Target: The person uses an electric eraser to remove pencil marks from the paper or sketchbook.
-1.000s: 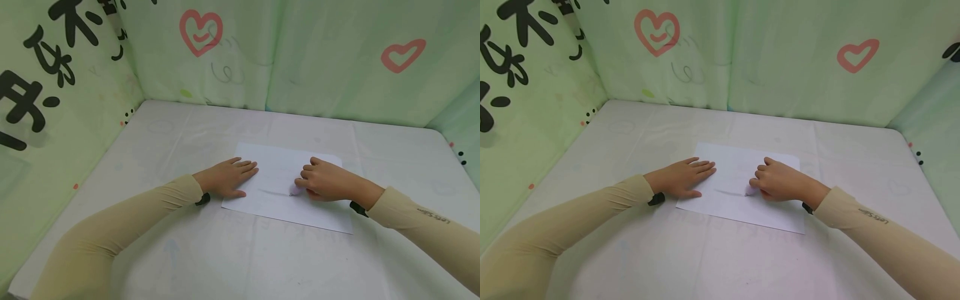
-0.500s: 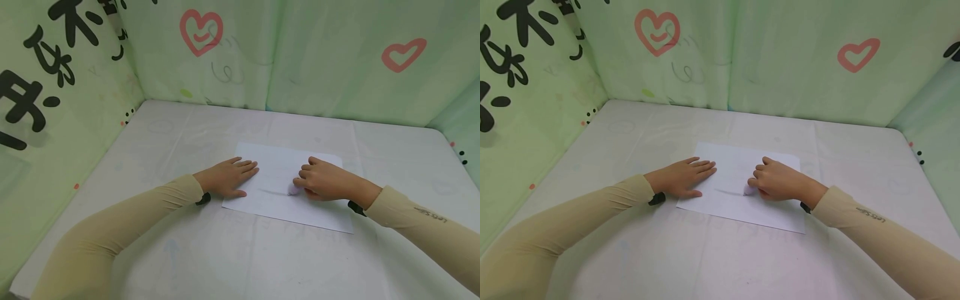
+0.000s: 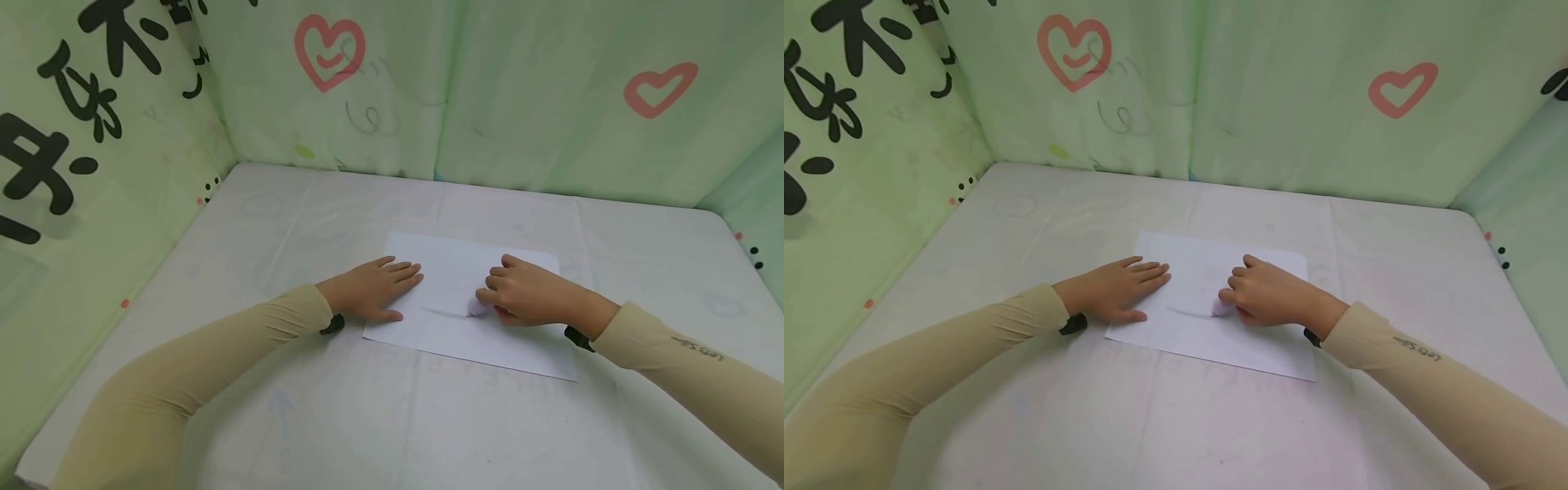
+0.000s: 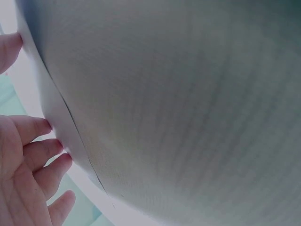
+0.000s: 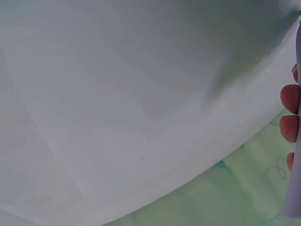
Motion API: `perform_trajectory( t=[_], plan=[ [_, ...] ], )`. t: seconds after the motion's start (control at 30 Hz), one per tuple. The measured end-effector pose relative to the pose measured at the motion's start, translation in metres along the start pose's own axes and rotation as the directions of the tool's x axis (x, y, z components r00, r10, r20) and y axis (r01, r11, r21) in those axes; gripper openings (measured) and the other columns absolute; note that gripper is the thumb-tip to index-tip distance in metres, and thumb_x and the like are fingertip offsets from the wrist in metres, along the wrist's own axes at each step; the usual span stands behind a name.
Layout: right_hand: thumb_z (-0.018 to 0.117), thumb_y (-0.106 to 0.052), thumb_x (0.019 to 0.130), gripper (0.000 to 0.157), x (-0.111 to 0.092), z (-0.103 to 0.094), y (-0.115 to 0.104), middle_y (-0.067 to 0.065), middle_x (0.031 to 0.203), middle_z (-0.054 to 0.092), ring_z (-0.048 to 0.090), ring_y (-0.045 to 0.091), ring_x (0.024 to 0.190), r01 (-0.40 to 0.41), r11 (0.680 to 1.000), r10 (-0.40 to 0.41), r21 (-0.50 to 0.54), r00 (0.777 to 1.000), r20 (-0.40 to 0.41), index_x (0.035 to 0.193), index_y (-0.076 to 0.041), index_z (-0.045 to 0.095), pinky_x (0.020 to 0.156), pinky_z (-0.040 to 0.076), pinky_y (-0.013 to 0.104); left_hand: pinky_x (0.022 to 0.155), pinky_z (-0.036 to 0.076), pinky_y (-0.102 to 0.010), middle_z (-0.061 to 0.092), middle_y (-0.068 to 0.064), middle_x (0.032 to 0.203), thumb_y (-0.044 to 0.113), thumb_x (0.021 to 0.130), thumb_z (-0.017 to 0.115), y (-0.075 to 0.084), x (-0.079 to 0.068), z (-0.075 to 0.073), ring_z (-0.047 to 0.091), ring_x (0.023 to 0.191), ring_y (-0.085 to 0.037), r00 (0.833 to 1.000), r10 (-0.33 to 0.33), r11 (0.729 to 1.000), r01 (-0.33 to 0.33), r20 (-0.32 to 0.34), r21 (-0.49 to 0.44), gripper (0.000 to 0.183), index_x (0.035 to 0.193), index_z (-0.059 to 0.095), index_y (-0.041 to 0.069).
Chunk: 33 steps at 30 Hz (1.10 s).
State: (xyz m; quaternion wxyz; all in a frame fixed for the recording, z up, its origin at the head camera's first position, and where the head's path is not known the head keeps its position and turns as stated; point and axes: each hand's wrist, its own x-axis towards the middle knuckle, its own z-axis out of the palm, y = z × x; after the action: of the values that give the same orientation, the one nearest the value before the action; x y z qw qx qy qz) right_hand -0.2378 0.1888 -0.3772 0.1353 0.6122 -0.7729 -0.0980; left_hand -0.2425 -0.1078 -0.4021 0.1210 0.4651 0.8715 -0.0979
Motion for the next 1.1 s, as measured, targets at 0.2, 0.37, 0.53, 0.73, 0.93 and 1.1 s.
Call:
perform_trajectory(
  t=[0.2, 0.37, 0.53, 0.73, 0.93, 1.1],
  plan=[
    [0.071, -0.01, 0.067, 0.023, -0.0043, -0.0008, -0.0017, -0.004, 0.057, 0.04, 0.034, 0.012, 0.055, 0.001, 1.0, -0.001, 0.003, 1.0, -0.004, 0.072, -0.013, 0.048, 0.06, 0.023, 0.026, 0.12, 0.013, -0.041, 0.016, -0.009, 0.158, 0.05, 0.096, 0.041, 0.0009, -0.003, -0.003, 0.018, 0.146, -0.022, 1.0, 0.01, 1.0, -0.01, -0.002, -0.018, 0.074, 0.151, 0.016, 0.008],
    [0.071, -0.01, 0.066, 0.025, -0.0033, 0.0005, -0.0025, -0.004, 0.057, 0.04, 0.035, 0.012, 0.056, 0.008, 1.0, -0.008, 0.007, 0.999, -0.037, 0.073, -0.012, 0.047, 0.059, 0.023, 0.026, 0.12, 0.012, -0.041, 0.018, -0.011, 0.158, 0.046, 0.097, 0.041, 0.002, -0.0061, -0.0051, 0.019, 0.146, -0.024, 1.0, 0.024, 0.999, -0.024, -0.013, -0.038, 0.072, 0.151, 0.017, 0.005],
    [0.07, -0.009, 0.067, 0.023, 0.0003, 0.0007, -0.0039, -0.004, 0.056, 0.039, 0.034, 0.011, 0.055, -0.005, 1.0, 0.006, 0.018, 0.999, -0.042, 0.073, -0.012, 0.048, 0.059, 0.022, 0.026, 0.12, 0.011, -0.041, 0.017, -0.01, 0.158, 0.047, 0.097, 0.041, 0.0031, -0.0066, -0.0055, 0.018, 0.146, -0.024, 1.0, 0.023, 0.999, -0.023, -0.007, -0.048, 0.072, 0.151, 0.016, 0.006],
    [0.071, -0.01, 0.068, 0.023, -0.0022, -0.0009, -0.0053, -0.004, 0.057, 0.04, 0.034, 0.011, 0.055, -0.01, 1.0, 0.011, 0.025, 1.0, -0.01, 0.072, -0.013, 0.049, 0.06, 0.023, 0.026, 0.121, 0.012, -0.04, 0.015, -0.008, 0.159, 0.05, 0.096, 0.041, 0.0024, -0.0043, -0.002, 0.017, 0.147, -0.021, 1.0, 0.013, 0.999, -0.013, 0.003, -0.032, 0.074, 0.151, 0.014, 0.008],
    [0.071, -0.009, 0.067, 0.024, -0.0026, 0.0012, -0.006, -0.004, 0.058, 0.041, 0.036, 0.011, 0.056, -0.004, 1.0, 0.005, 0.028, 0.999, -0.033, 0.073, -0.013, 0.048, 0.06, 0.023, 0.026, 0.12, 0.013, -0.041, 0.016, -0.008, 0.159, 0.049, 0.096, 0.041, 0.003, -0.0058, -0.0023, 0.018, 0.146, -0.021, 1.0, 0.012, 1.0, -0.011, 0.008, -0.025, 0.074, 0.151, 0.015, 0.008],
    [0.071, -0.009, 0.068, 0.023, 0.0025, 0.002, -0.0064, -0.004, 0.057, 0.04, 0.034, 0.011, 0.055, 0.0, 1.0, 0.001, 0.031, 0.999, -0.038, 0.074, -0.013, 0.048, 0.06, 0.021, 0.026, 0.12, 0.012, -0.041, 0.016, -0.008, 0.159, 0.05, 0.096, 0.042, 0.0029, -0.0062, -0.0023, 0.017, 0.147, -0.022, 1.0, 0.013, 0.999, -0.012, 0.005, -0.033, 0.074, 0.151, 0.015, 0.008]
  ],
)
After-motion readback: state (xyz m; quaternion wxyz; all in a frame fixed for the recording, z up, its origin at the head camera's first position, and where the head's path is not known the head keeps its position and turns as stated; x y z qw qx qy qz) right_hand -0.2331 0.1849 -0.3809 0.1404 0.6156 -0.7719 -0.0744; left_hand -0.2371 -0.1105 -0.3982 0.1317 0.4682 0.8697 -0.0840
